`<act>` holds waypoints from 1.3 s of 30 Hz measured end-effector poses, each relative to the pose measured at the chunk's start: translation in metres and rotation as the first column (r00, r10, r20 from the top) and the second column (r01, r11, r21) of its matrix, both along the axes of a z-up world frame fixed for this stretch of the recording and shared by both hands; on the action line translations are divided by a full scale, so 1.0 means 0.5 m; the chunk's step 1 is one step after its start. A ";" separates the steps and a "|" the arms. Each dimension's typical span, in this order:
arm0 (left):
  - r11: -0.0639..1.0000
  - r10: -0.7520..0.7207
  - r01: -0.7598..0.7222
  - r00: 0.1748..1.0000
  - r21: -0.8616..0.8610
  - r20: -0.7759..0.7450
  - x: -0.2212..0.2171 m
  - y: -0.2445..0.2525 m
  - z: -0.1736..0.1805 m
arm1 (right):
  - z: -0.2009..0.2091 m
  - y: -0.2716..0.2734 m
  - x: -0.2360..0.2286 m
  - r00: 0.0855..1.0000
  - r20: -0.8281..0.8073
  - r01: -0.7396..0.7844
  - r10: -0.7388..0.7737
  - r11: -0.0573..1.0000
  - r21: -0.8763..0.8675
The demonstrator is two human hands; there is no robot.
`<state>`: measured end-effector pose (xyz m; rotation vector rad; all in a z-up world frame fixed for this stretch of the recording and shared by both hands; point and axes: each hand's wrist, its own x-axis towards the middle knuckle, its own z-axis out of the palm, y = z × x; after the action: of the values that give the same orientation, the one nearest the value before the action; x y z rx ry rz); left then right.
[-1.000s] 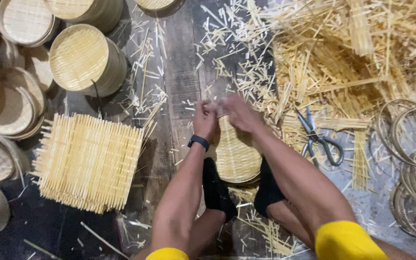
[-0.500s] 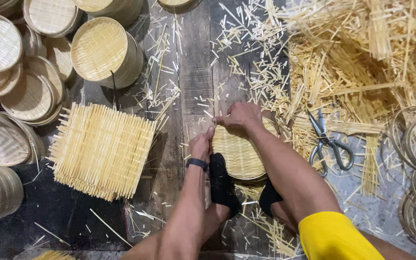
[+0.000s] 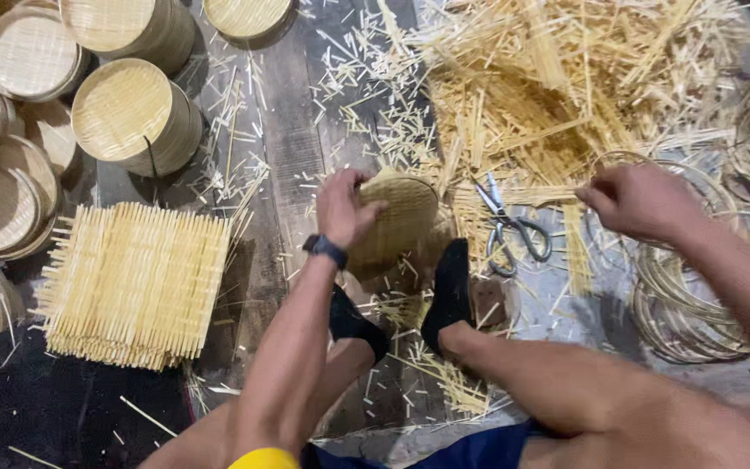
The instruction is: The person assembles a bamboo steamer base by placing a bamboo ring onto a woven bamboo mat, pressing it down with a wooden form, and trimming the excess edges using shears.
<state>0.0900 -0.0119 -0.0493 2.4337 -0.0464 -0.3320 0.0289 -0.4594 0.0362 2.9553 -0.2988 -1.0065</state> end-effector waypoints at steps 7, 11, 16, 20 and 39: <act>0.819 -0.528 0.279 0.708 0.501 0.469 -0.211 0.008 -0.097 | -0.369 0.028 -0.140 0.969 0.207 0.061 -0.136 0.940 0.334; 0.625 -0.543 0.483 0.833 0.613 -0.103 -0.281 0.065 -0.183 | -0.527 0.042 -0.153 0.868 0.475 0.020 -0.143 0.967 0.255; 0.963 0.083 -0.098 0.994 0.250 0.070 -0.248 0.025 -0.151 | -0.563 0.051 -0.126 0.933 0.083 0.289 -0.349 0.868 0.403; 0.875 0.471 -0.484 0.859 -0.017 -0.201 -0.195 -0.106 -0.122 | -0.523 0.040 -0.106 0.942 0.106 0.263 -0.318 0.898 0.353; 0.909 0.374 -0.342 0.921 0.237 -0.106 -0.177 -0.137 -0.163 | -0.310 -0.159 -0.015 0.908 -0.401 0.281 -0.119 0.883 0.376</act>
<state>0.0015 -0.0802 -0.1308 2.5544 0.5247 -0.3643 0.0215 -0.5388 -0.1187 3.0406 -0.4378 -1.8444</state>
